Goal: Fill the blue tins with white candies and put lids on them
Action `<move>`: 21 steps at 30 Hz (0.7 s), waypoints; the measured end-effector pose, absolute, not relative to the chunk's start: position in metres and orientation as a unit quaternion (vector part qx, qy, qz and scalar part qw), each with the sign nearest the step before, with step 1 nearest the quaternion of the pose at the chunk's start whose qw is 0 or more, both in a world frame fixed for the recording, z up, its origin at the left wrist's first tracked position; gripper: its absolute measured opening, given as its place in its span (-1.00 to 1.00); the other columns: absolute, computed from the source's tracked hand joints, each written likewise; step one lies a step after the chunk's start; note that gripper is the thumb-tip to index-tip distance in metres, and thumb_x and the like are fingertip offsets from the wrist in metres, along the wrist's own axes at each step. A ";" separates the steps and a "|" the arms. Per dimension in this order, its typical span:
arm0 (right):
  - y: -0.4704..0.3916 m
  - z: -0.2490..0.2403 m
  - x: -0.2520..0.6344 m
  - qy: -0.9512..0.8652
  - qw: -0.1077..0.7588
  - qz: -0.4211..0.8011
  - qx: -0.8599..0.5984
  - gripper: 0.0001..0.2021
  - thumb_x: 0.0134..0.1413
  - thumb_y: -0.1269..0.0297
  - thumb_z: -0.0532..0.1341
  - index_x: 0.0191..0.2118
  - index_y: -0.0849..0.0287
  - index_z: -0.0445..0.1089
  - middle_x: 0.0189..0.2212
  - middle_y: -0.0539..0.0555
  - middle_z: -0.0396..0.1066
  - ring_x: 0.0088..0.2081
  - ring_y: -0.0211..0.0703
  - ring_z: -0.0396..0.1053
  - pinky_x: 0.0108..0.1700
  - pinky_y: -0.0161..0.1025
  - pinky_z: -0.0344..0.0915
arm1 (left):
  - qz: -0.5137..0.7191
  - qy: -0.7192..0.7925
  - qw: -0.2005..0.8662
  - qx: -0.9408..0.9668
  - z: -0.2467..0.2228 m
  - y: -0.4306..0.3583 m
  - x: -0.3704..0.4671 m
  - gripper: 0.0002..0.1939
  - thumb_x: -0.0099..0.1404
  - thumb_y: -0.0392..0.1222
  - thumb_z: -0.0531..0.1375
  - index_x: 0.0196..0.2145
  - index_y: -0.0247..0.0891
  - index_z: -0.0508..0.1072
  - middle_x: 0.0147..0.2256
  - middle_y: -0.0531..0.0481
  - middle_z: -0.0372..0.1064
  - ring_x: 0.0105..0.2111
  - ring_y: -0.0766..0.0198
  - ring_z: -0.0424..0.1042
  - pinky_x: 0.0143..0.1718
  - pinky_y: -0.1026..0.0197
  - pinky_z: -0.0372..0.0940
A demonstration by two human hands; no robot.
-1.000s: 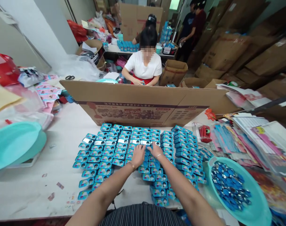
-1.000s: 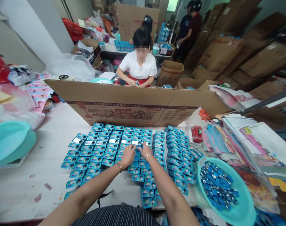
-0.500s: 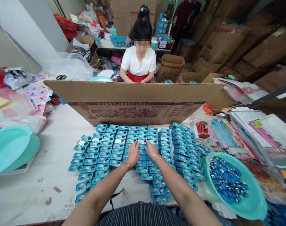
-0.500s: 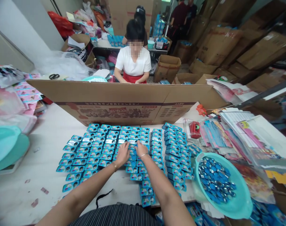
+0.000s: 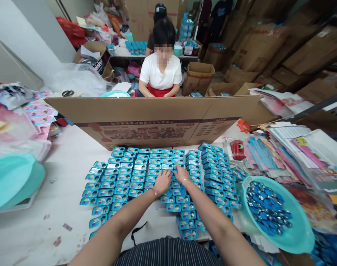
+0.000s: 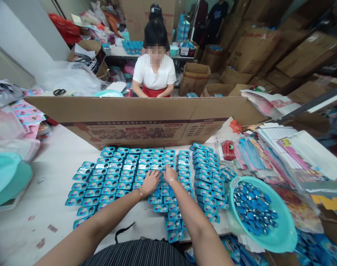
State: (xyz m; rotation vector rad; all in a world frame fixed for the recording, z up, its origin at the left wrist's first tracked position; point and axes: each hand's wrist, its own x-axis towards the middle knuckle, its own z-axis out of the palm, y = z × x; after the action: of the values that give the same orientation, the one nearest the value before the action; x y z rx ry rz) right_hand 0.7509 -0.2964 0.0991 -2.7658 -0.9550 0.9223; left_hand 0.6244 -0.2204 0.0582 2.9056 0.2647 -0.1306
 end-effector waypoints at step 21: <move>-0.319 0.087 0.800 -0.258 0.094 0.284 -0.919 -0.67 0.19 0.32 0.12 0.07 0.22 0.26 -0.14 0.19 0.49 -0.14 -0.05 0.47 -0.22 -0.26 0.27 | -0.015 0.408 0.217 0.887 0.071 -0.208 0.658 -0.28 0.17 -0.14 0.31 0.22 -0.31 0.15 0.15 -0.31 0.20 0.18 -0.10 0.21 0.14 -0.08 0.17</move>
State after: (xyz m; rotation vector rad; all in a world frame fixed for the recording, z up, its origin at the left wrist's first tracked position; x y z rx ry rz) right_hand 0.8000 -0.3187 0.0865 -2.7262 -0.7642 0.8422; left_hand 0.6582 -0.2084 0.0712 2.4565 1.1306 -0.0416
